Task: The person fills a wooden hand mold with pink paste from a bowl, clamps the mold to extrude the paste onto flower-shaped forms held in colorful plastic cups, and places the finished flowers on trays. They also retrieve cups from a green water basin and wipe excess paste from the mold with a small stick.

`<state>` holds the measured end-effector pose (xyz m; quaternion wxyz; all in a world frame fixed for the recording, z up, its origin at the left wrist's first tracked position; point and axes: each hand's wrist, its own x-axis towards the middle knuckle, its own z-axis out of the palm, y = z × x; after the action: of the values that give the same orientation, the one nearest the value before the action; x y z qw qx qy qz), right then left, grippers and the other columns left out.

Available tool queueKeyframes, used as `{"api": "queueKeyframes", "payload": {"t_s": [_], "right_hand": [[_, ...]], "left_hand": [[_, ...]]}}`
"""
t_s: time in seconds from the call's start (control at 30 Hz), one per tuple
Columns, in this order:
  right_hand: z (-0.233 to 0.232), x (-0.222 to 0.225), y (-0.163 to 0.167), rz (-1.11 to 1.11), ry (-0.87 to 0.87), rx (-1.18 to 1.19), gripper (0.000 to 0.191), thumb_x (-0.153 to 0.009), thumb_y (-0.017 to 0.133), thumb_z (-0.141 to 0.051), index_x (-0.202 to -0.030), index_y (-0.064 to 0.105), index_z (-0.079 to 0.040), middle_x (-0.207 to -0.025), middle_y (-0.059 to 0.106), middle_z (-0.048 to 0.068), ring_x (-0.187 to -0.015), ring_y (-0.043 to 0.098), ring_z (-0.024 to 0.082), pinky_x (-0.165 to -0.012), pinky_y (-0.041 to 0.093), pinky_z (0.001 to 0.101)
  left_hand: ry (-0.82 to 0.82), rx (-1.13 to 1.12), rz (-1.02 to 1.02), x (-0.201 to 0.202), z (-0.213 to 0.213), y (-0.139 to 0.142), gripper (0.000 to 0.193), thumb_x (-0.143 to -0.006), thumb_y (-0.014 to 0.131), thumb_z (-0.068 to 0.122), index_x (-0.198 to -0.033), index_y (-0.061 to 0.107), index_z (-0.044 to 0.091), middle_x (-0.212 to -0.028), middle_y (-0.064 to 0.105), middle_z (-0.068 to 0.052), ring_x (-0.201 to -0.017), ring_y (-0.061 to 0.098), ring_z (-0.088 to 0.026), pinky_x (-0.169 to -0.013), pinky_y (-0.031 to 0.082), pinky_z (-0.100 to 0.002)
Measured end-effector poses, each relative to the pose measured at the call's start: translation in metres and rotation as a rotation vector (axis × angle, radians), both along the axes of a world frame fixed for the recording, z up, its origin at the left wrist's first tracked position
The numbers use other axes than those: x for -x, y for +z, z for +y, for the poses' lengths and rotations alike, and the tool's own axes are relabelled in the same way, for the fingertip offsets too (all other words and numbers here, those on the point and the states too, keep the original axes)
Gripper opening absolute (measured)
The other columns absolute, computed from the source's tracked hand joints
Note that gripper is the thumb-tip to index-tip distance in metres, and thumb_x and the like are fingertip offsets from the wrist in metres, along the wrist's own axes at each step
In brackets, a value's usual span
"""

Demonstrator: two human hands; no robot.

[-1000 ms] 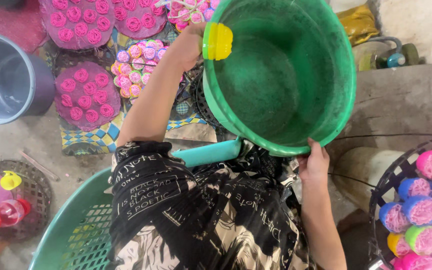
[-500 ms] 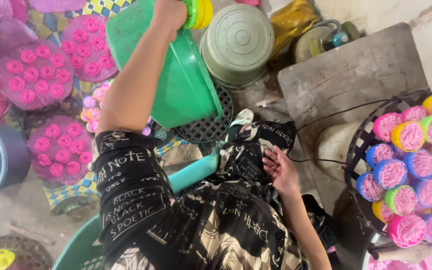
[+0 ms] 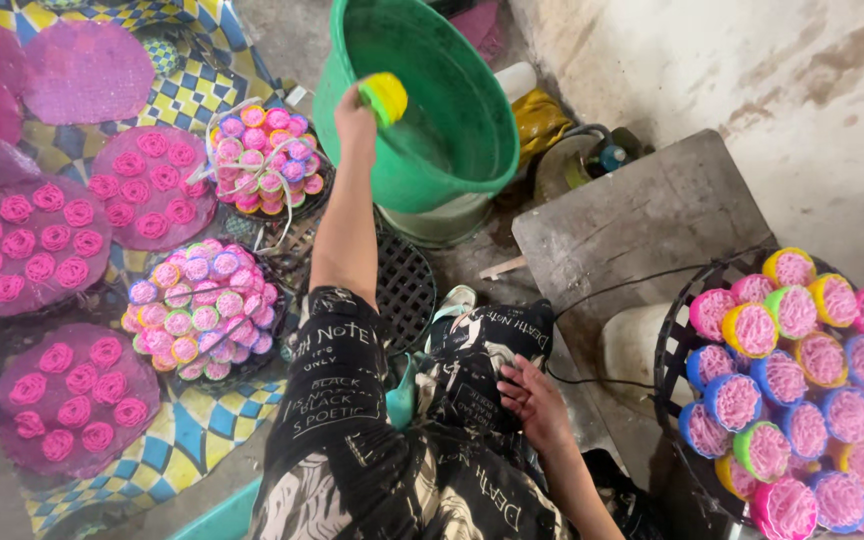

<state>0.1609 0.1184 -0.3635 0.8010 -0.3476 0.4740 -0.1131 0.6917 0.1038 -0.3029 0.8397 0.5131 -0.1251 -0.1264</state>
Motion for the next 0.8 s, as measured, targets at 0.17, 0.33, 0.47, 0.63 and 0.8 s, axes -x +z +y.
{"api": "queueKeyframes", "payload": {"t_s": [0.17, 0.33, 0.47, 0.63, 0.8], "right_hand": [[-0.002, -0.011, 0.008, -0.016, 0.0, -0.021, 0.047, -0.102, 0.053, -0.025, -0.145, 0.051, -0.006, -0.123, 0.071, 0.013, -0.096, 0.072, 0.022, -0.076, 0.059, 0.0356], [-0.001, -0.012, 0.011, -0.007, -0.014, -0.032, 0.047, -0.102, 0.053, -0.023, -0.146, 0.05, -0.007, -0.124, 0.071, 0.013, -0.096, 0.072, 0.021, -0.076, 0.059, 0.0341], [0.004, -0.007, 0.009, 0.017, 0.004, 0.018, 0.046, -0.102, 0.053, -0.022, -0.145, 0.052, -0.006, -0.124, 0.071, 0.013, -0.097, 0.072, 0.021, -0.076, 0.058, 0.0333], [0.022, -0.001, 0.039, 0.141, 0.158, 0.384, 0.047, -0.1, 0.056, -0.017, -0.145, 0.054, -0.003, -0.127, 0.068, 0.016, -0.097, 0.074, 0.023, -0.077, 0.059, 0.0346], [0.044, -0.003, 0.114, 0.125, 0.432, 1.383, 0.059, -0.092, 0.071, -0.019, -0.145, 0.051, -0.004, -0.138, 0.061, 0.021, -0.101, 0.07, 0.03, -0.082, 0.06, 0.0372]], "left_hand": [[0.011, -0.253, 0.235, 0.068, 0.005, -0.048, 0.047, -0.084, 0.046, -0.011, -0.123, 0.071, 0.001, -0.111, 0.074, -0.009, -0.101, 0.069, -0.019, -0.09, 0.053, -0.03], [0.117, -0.353, 0.592, 0.116, 0.019, -0.079, 0.049, -0.081, 0.055, -0.004, -0.126, 0.071, 0.006, -0.112, 0.073, -0.009, -0.099, 0.07, -0.02, -0.087, 0.055, -0.033], [0.072, -0.519, 0.626, 0.131, 0.02, -0.093, 0.046, -0.083, 0.056, 0.001, -0.125, 0.072, 0.01, -0.113, 0.073, -0.013, -0.099, 0.07, -0.023, -0.086, 0.055, -0.038], [0.191, -0.679, 0.265, 0.138, 0.027, -0.098, 0.042, -0.082, 0.06, 0.005, -0.122, 0.072, 0.008, -0.111, 0.076, -0.016, -0.104, 0.072, -0.029, -0.092, 0.053, -0.036], [-0.365, -0.718, -0.252, 0.186, 0.055, -0.071, 0.05, -0.076, 0.053, -0.004, -0.121, 0.071, 0.005, -0.108, 0.076, -0.02, -0.101, 0.075, -0.032, -0.088, 0.059, -0.039]]}}
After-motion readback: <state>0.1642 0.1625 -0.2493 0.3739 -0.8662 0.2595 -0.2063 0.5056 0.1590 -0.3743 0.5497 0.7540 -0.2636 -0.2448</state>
